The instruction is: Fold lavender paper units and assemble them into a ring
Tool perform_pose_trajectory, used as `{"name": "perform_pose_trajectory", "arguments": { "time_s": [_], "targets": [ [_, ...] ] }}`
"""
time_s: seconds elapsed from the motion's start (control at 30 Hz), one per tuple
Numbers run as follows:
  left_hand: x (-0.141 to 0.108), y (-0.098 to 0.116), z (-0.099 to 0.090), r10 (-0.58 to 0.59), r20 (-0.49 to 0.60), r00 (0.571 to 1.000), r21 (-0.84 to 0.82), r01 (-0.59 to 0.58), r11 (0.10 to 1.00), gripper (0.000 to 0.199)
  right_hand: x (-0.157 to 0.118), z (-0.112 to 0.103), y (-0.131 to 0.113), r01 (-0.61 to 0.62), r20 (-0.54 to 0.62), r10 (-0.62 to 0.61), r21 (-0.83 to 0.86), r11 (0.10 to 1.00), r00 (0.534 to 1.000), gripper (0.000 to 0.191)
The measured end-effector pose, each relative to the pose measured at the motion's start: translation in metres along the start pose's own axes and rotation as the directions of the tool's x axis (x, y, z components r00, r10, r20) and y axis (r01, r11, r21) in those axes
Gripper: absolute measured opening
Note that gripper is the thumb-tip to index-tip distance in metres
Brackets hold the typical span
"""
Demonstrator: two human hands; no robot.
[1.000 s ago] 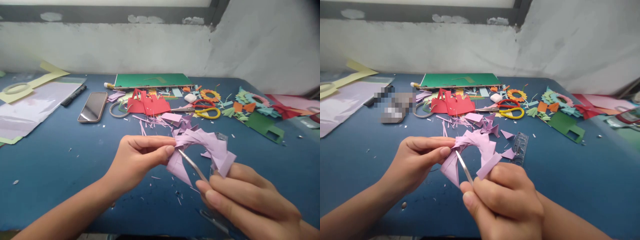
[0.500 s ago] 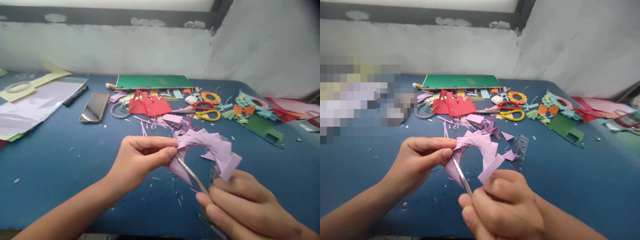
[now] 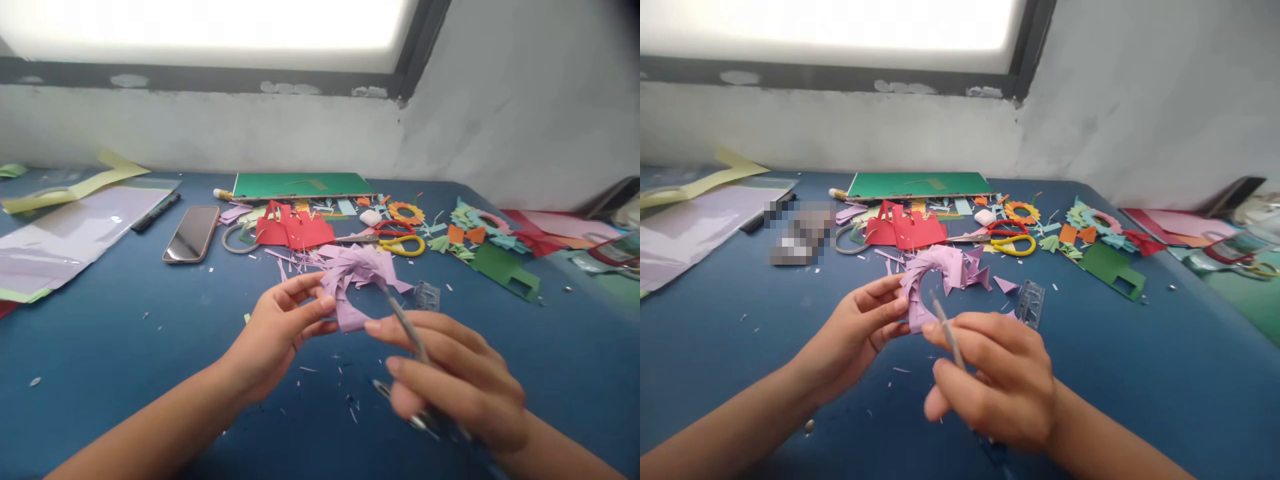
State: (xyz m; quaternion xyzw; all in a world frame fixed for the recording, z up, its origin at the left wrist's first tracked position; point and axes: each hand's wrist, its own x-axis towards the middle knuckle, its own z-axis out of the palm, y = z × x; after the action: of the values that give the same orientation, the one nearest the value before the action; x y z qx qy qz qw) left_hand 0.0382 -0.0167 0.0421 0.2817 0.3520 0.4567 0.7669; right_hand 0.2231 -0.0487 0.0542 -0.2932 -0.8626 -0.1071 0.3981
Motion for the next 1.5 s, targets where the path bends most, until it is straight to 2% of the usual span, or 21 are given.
{"name": "perform_pose_trajectory", "arguments": {
  "time_s": [0.03, 0.1, 0.2, 0.4, 0.6, 0.97, 1.2, 1.27, 1.33, 1.4, 1.43, 1.5],
  "targets": [
    [0.0, -0.001, 0.0, -0.036, 0.011, 0.999, -0.03, 0.036, 0.999, 0.021, 0.002, 0.001, 0.0, 0.074, -0.018, -0.074, -0.019, 0.997, 0.997, 0.014],
    [-0.002, -0.003, 0.001, -0.097, 0.045, 0.994, -0.079, 0.101, 0.992, 0.017, 0.005, 0.003, 0.0, 0.186, -0.041, -0.189, -0.069, 0.98, 0.981, 0.018],
    [-0.003, -0.004, 0.002, -0.138, 0.081, 0.987, -0.114, 0.147, 0.983, 0.014, 0.005, 0.006, 0.002, 0.22, -0.02, -0.222, -0.075, 0.973, 0.975, 0.019],
    [-0.002, -0.005, 0.001, -0.147, 0.144, 0.979, -0.08, 0.159, 0.984, 0.004, 0.002, 0.006, 0.008, 0.27, 0.006, -0.27, -0.074, 0.96, 0.963, 0.018],
    [-0.001, -0.005, -0.001, -0.181, 0.173, 0.968, 0.016, 0.181, 0.983, 0.008, 0.002, 0.007, 0.006, 0.26, 0.011, -0.26, -0.042, 0.965, 0.966, 0.018],
    [0.001, -0.003, -0.002, -0.2, 0.17, 0.965, 0.169, 0.172, 0.971, 0.014, 0.003, 0.005, 0.012, 0.167, 0.015, -0.168, 0.042, 0.985, 0.986, 0.02],
    [0.001, -0.003, 0.002, -0.239, 0.048, 0.97, 0.117, 0.232, 0.966, 0.014, -0.004, 0.012, 0.02, 0.231, 0.044, -0.232, 0.032, 0.973, 0.972, 0.014],
    [0.0, -0.004, 0.003, -0.256, 0.01, 0.967, 0.147, 0.252, 0.956, 0.022, -0.007, 0.012, 0.022, 0.24, 0.03, -0.241, 0.032, 0.97, 0.97, 0.013],
    [-0.002, -0.005, 0.003, -0.176, -0.021, 0.984, 0.266, 0.175, 0.948, 0.034, -0.01, 0.013, 0.022, 0.193, -0.003, -0.193, 0.059, 0.979, 0.981, 0.013],
    [-0.004, -0.006, 0.002, 0.041, -0.018, 0.999, 0.455, -0.028, 0.89, 0.043, -0.011, 0.015, 0.02, 0.035, -0.049, -0.029, 0.136, 0.99, 0.998, 0.013],
    [-0.005, -0.005, 0.001, 0.178, 0.007, 0.984, 0.551, -0.153, 0.821, 0.044, -0.011, 0.017, 0.019, -0.07, -0.079, 0.087, 0.197, 0.978, 0.993, 0.015],
    [-0.006, -0.004, -0.001, 0.379, 0.122, 0.917, 0.682, -0.355, 0.639, 0.041, -0.011, 0.021, 0.015, -0.264, -0.115, 0.32, 0.348, 0.899, 0.94, 0.018]
  ]
}}
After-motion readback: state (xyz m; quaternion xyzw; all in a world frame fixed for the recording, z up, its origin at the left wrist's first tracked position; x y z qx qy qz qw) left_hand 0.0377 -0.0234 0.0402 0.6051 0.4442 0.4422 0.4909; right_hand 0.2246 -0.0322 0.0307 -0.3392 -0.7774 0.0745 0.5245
